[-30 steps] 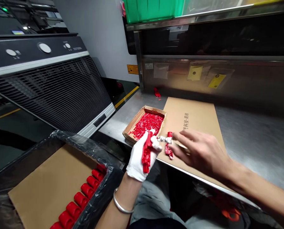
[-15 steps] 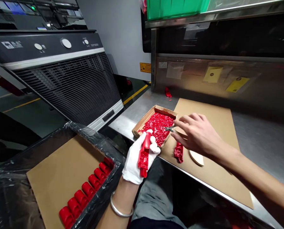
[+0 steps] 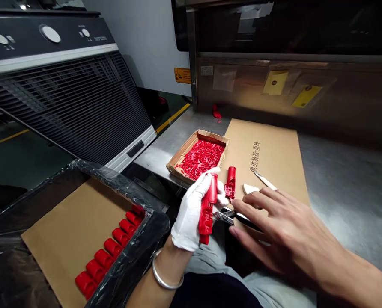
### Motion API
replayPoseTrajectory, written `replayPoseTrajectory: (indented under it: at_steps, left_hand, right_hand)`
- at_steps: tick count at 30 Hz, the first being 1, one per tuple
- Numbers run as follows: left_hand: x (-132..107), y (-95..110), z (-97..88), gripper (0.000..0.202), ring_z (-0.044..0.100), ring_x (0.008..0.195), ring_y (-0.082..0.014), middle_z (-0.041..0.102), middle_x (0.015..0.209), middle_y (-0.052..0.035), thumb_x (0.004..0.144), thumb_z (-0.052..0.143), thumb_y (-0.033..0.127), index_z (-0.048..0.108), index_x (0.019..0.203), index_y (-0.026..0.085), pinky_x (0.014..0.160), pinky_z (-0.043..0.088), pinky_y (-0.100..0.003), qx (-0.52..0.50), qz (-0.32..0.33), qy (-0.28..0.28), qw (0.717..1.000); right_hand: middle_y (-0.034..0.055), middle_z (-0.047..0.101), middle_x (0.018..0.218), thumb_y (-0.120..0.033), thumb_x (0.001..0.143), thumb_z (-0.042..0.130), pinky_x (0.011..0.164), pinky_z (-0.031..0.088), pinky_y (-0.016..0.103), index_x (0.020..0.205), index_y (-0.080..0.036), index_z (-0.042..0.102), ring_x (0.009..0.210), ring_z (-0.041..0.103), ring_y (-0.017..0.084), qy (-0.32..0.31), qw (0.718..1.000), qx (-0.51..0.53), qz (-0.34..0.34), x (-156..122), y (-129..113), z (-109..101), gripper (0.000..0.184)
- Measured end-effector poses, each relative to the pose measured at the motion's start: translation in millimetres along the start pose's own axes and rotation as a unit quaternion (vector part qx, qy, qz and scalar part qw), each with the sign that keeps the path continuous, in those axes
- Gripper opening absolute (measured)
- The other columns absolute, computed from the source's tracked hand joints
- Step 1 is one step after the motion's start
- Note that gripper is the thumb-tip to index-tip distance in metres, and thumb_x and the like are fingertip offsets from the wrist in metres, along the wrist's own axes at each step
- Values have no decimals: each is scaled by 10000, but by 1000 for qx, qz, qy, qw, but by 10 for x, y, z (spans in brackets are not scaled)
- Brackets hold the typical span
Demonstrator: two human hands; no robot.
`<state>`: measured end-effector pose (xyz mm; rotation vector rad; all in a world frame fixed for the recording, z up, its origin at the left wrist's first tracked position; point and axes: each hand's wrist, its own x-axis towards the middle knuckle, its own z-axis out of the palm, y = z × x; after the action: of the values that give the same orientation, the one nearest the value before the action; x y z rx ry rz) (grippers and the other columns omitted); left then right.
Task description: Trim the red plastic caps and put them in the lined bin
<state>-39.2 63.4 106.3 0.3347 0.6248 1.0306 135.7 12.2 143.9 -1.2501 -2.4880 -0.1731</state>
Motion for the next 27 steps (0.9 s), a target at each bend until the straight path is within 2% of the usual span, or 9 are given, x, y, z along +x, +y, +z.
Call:
replayPoseTrajectory:
  at_steps: [3,6,10,13,17,22,27]
  left_hand:
    - [-13,-42,4,257,562,645,-122,575,811,-38,953,575,275,682,1170,190,598,485,-219,43,21,-11,999]
    - [-10,-78,3,289,534,612,-98,574,821,-25,953,581,321,649,1206,198,517,417,-181,82,26,-13,996]
    - [0,-103,30,336,511,571,-83,583,804,-12,930,612,360,634,1223,196,478,386,-169,113,10,-6,994]
    - [5,-109,73,303,493,553,-70,585,771,-7,914,634,354,657,1155,170,487,395,-160,124,1,12,992]
    - [20,-126,96,262,484,546,-59,584,753,-5,887,668,351,664,1059,153,487,387,-148,127,-17,10,992]
    - [50,-169,71,296,454,511,-54,579,748,-4,899,641,341,643,1120,144,450,353,-156,125,-33,26,991]
    - [77,-216,47,254,465,535,-60,562,724,-2,900,637,331,653,1056,131,461,358,-153,115,-47,28,992]
  right_hand:
    - [94,643,939,-363,978,515,737,471,394,1097,-162,667,860,598,238,-9,1000,8,5,2,-14,-25,279]
    - [97,624,923,-362,968,506,736,473,401,1064,-157,681,829,580,235,-22,1000,-10,8,-8,-48,-42,285]
    - [144,635,979,-355,985,449,764,469,432,1149,-131,680,886,600,276,-31,997,-73,-1,-23,-90,-48,361]
    - [163,642,980,-336,982,442,758,460,446,1141,-118,691,921,608,318,-26,994,-110,-10,-32,-109,-43,367]
    - [161,639,950,-349,975,434,707,449,445,1062,-134,712,865,603,325,-32,990,-140,-10,-50,-126,-19,362]
    - [154,640,978,-365,989,404,676,438,437,1031,-153,700,825,603,313,-43,988,-149,2,-74,-124,54,366]
    - [130,631,957,-376,981,435,648,414,420,1030,-168,680,841,600,317,-52,985,-162,8,-99,-114,136,325]
